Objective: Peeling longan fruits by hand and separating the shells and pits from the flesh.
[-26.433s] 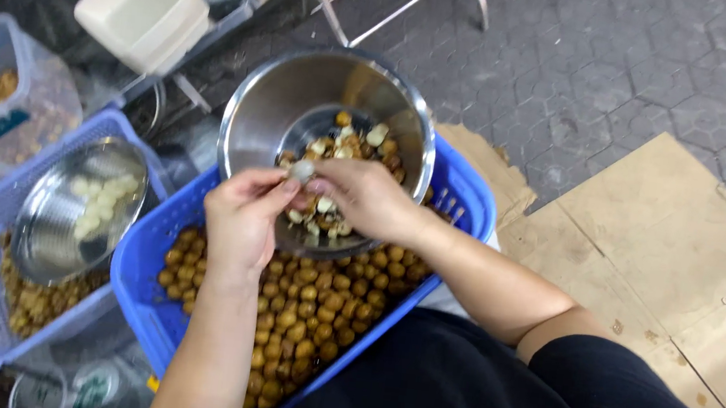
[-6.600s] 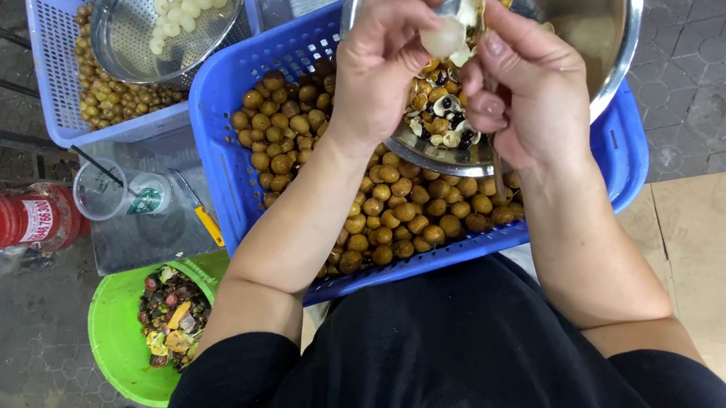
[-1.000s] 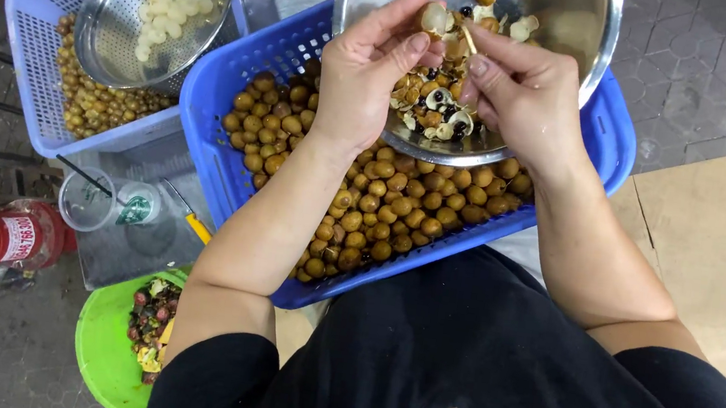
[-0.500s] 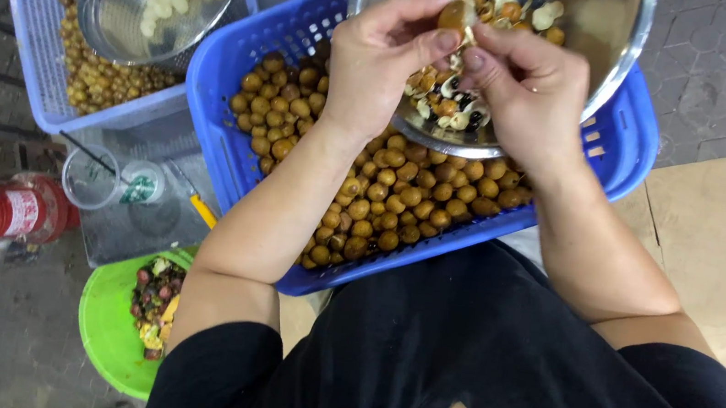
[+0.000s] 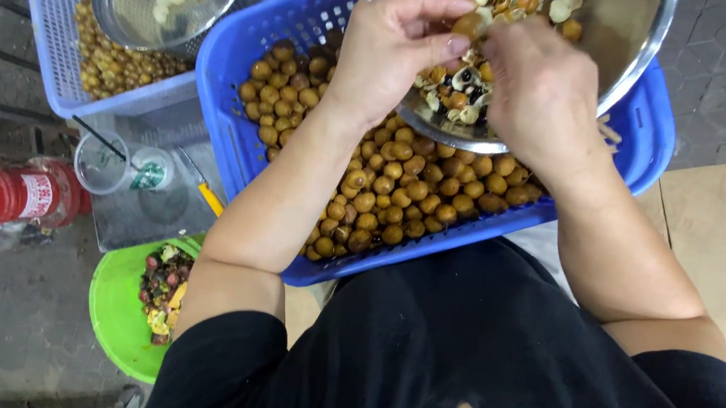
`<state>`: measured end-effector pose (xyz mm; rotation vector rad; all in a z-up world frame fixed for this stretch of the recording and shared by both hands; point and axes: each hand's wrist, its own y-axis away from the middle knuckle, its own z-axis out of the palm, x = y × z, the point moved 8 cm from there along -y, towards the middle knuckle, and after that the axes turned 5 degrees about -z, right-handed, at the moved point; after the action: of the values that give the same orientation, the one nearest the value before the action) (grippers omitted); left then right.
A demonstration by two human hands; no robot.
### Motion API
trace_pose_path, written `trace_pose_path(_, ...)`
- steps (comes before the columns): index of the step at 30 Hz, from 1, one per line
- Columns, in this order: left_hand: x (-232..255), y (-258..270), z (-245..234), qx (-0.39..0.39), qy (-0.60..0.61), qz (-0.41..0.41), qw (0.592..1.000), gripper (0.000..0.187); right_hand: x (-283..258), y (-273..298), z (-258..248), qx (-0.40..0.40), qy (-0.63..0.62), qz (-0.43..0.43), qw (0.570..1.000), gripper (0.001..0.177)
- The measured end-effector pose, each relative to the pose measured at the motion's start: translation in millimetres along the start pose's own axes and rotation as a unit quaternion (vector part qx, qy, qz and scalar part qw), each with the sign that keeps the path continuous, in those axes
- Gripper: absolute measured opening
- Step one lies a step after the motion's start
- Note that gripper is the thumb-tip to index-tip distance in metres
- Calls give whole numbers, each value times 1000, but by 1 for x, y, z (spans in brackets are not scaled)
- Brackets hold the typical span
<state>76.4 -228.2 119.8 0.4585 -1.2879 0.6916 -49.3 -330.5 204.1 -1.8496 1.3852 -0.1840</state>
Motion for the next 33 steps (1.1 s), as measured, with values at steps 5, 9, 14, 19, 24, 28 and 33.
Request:
trace_pose_path(5, 5, 4, 4, -6, 19, 3, 1000, 28, 28, 9, 16, -27, -92, 71, 993, 23)
trace_pose_path(9, -4, 0, 1, 20, 214, -39, 976, 24, 42, 14, 16, 46, -147, 179, 972, 23)
trace_pose_path(14, -8, 2, -4, 2, 222, -30, 975, 28, 41, 18, 10, 48, -116, 118, 985, 17)
trace_pose_path(19, 25, 10, 14, -4, -104, 75, 992, 44, 30, 15, 5, 31, -72, 67, 995, 9)
trace_pose_path(24, -9, 6, 10, -6, -20, 48, 999, 25, 29, 20, 7, 86, -115, 71, 987, 10)
trace_pose_path(28, -3, 8, 15, -23, 74, 13, 997, 19, 25, 18, 8, 84, -119, 65, 987, 12)
trace_pose_path(33, 15, 12, 27, -50, 8, 47, 998, 33, 35, 19, 13, 75, -103, 110, 986, 13)
